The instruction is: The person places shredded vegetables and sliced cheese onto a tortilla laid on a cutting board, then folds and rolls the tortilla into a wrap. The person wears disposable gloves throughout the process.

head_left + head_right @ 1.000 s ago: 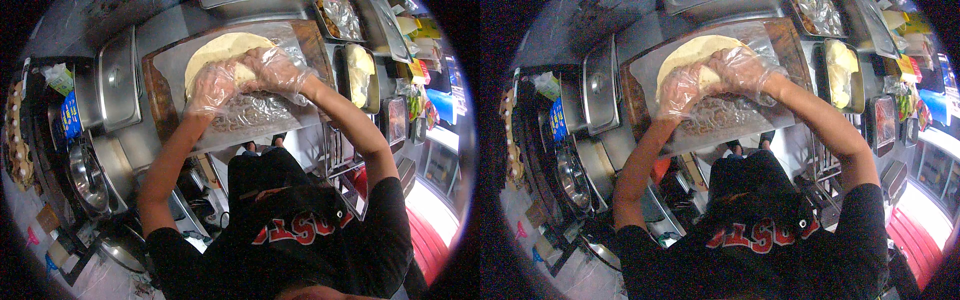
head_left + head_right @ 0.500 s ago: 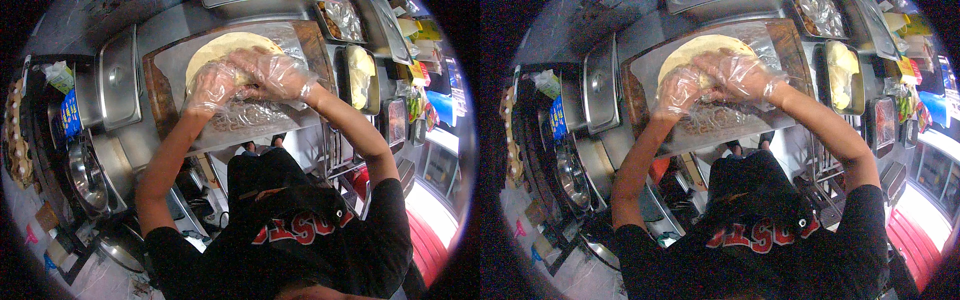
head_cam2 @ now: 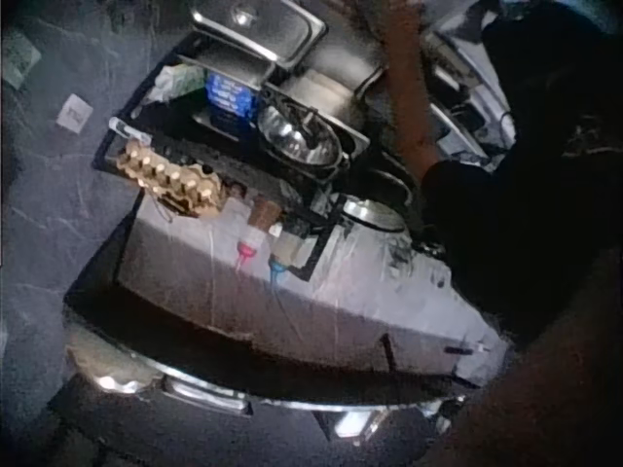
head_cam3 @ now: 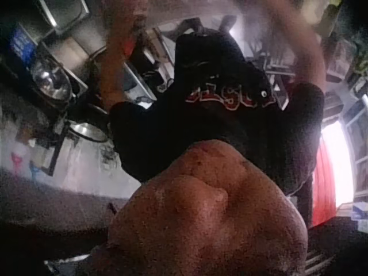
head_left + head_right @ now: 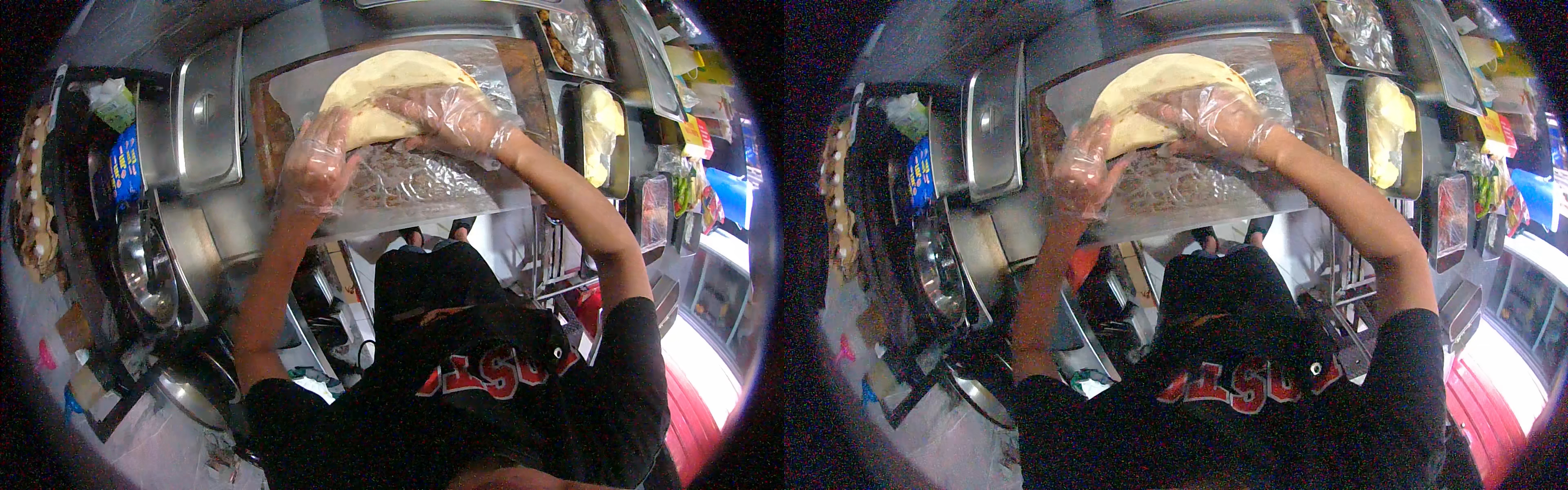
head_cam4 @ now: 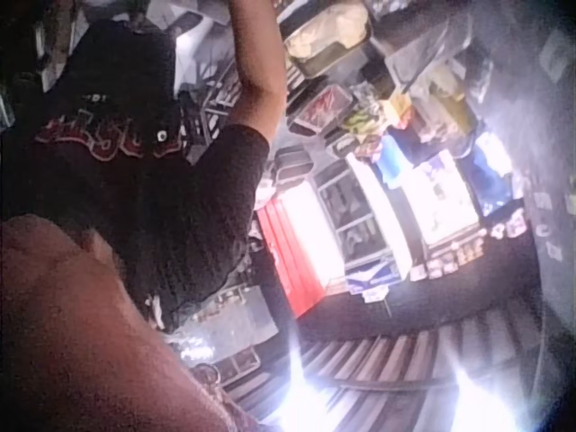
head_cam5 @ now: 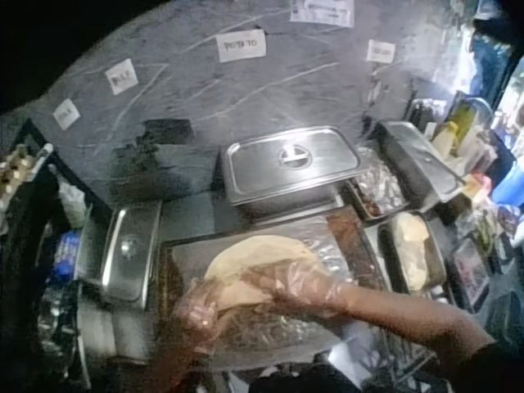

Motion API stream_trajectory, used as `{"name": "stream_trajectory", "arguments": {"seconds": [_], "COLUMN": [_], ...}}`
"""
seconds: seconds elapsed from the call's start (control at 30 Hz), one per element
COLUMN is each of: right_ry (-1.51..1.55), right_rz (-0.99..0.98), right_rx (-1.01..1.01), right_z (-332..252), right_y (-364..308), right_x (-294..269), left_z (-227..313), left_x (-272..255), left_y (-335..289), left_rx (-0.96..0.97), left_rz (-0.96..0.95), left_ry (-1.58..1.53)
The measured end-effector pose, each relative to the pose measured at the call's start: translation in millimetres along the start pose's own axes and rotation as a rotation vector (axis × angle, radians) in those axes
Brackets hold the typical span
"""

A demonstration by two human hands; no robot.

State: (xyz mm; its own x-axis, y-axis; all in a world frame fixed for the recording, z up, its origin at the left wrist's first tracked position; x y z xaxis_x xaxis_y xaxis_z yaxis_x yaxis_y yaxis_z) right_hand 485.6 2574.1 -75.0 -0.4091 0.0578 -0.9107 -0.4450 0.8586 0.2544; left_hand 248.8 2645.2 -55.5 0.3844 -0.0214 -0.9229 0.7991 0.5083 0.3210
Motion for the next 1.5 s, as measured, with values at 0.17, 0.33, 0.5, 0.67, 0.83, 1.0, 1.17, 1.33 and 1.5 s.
{"name": "stream_trajectory", "arguments": {"seconds": [0.17,0.33,0.5,0.67,0.83,1.0,1.17,1.33,1.5], "right_ry": [0.004,-0.015,0.024,0.046,0.014,0.001,-0.010,-0.024,-0.031], "right_rz": [-0.063,-0.057,-0.164,-0.078,-0.143,-0.132,-0.162,-0.122,-0.117], "right_rx": [0.025,0.030,0.130,0.071,0.137,0.155,0.122,0.104,0.110], "right_z": [-5,-5,-6,-8,-5,-8,-9,-7,-5], "right_y": [5,5,9,8,3,1,9,5,1], "right_x": [-6,-4,-7,-8,-5,-4,-6,-4,-1], "left_z": [-11,-13,21,11,45,45,26,45,54], "left_x": [14,17,-4,58,61,59,94,72,64], "left_y": [-16,-18,-18,-55,-25,3,-8,1,3], "left_rx": [0.076,0.055,-0.539,-0.896,-1.423,-1.471,-1.307,-1.320,-1.221], "left_rz": [0.071,0.194,0.200,-0.059,0.518,0.456,0.692,0.660,0.665], "left_ry": [0.140,0.095,0.053,0.013,-1.136,-1.079,-0.943,-0.838,-0.633]}}
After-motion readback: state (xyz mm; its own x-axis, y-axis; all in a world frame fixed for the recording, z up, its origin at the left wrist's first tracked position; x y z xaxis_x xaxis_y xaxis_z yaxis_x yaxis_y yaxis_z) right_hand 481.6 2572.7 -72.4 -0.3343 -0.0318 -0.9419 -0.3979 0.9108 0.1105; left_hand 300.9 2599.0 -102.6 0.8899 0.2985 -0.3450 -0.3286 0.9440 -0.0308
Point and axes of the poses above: each hand's wrist, its own y-axis towards the middle knuckle, its own x-axis out of the palm, z = x × y, the point moved 2 cm from there along y, towards the middle knuckle, and after that the axes turned 5 degrees about -x, right-handed, at the moved point
